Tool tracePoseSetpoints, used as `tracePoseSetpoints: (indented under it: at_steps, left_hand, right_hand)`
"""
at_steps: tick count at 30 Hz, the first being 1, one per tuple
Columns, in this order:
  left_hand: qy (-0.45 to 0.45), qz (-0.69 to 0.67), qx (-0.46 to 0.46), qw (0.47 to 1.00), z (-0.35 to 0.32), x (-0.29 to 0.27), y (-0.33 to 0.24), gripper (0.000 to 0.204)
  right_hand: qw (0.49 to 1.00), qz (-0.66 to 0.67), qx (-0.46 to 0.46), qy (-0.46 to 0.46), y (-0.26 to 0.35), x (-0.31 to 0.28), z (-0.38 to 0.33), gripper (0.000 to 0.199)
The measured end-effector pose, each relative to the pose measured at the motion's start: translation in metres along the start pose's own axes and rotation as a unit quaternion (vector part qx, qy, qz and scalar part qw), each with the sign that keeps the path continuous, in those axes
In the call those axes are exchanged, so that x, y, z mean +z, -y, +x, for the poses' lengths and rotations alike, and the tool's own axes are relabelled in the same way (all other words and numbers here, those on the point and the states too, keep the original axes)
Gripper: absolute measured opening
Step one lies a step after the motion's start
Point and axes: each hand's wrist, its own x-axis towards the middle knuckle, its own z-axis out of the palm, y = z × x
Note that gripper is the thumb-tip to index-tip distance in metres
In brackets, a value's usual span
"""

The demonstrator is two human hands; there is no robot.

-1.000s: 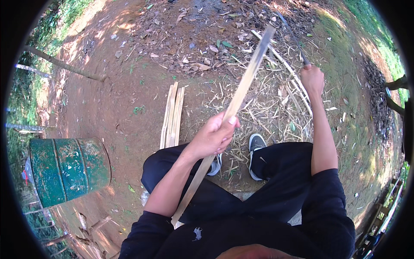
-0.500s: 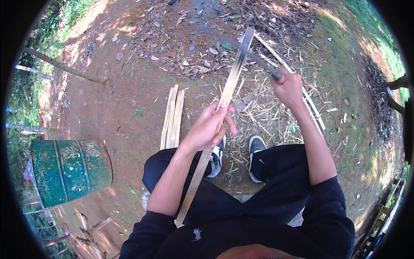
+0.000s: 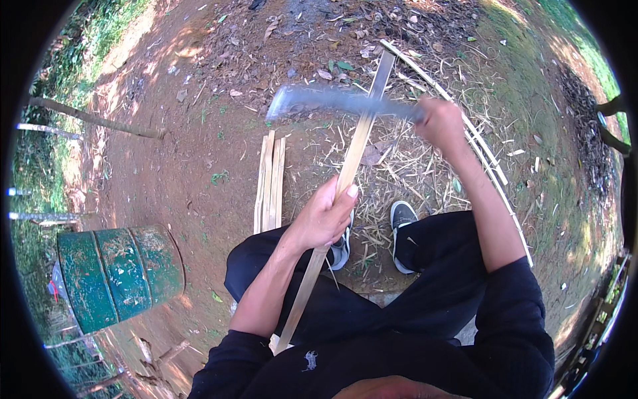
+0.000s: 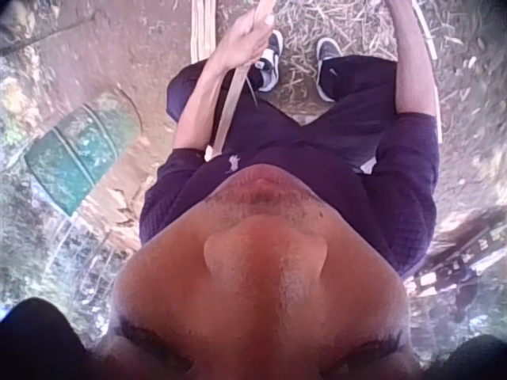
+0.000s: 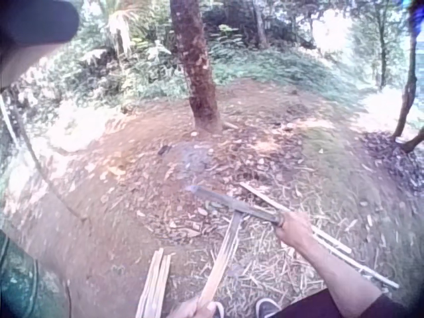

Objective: The person shapes a length of bamboo using a machete to shave off thin strips.

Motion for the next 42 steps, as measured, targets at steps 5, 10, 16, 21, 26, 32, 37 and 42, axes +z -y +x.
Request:
tracePoseSetpoints:
  at_steps: [5,10,16,21,26,32,37,42]
  left_hand:
    - [0.077,-0.039,0.011,0.996,0.004,-0.002,-0.012,0.026]
    - [0.0,-0.081,0.105,0.991,0.022,-0.015,-0.003,0.035]
    - [-0.021,-0.037,0.094,0.995,0.024,-0.021,-0.019,0.031]
    - [-0.077,-0.046,0.07,0.994,0.023,-0.006,-0.029,0.024]
    - [-0.08,0.042,0.022,0.996,0.025,-0.012,-0.011,0.012]
    - [-0.083,0.127,0.013,0.988,0.024,-0.006,0.0,0.011]
    - [-0.026,0.04,0.072,0.996,0.009,0.004,0.0,0.025]
    - [0.0,0.008,0.044,0.999,0.018,0.0,-0.022,0.017]
  right_hand:
    - [0.93,-0.009,0.361,-0.069,-0.115,-0.002,0.018,0.038]
    - [0.93,0.1,0.34,-0.092,-0.103,-0.009,0.008,0.036]
    - [0.968,0.21,0.133,-0.04,0.004,-0.024,-0.006,0.018]
    - [0.985,0.15,-0.064,0.054,0.036,-0.009,-0.028,0.009]
    - [0.977,0.104,-0.184,0.016,0.056,0.009,-0.044,0.007]
    - [0.967,0.071,-0.238,-0.05,0.046,0.013,-0.039,0.015]
    - [0.991,-0.004,0.133,-0.007,-0.024,0.011,0.018,0.014]
    - [0.937,0.044,0.344,-0.042,-0.089,-0.002,0.017,0.036]
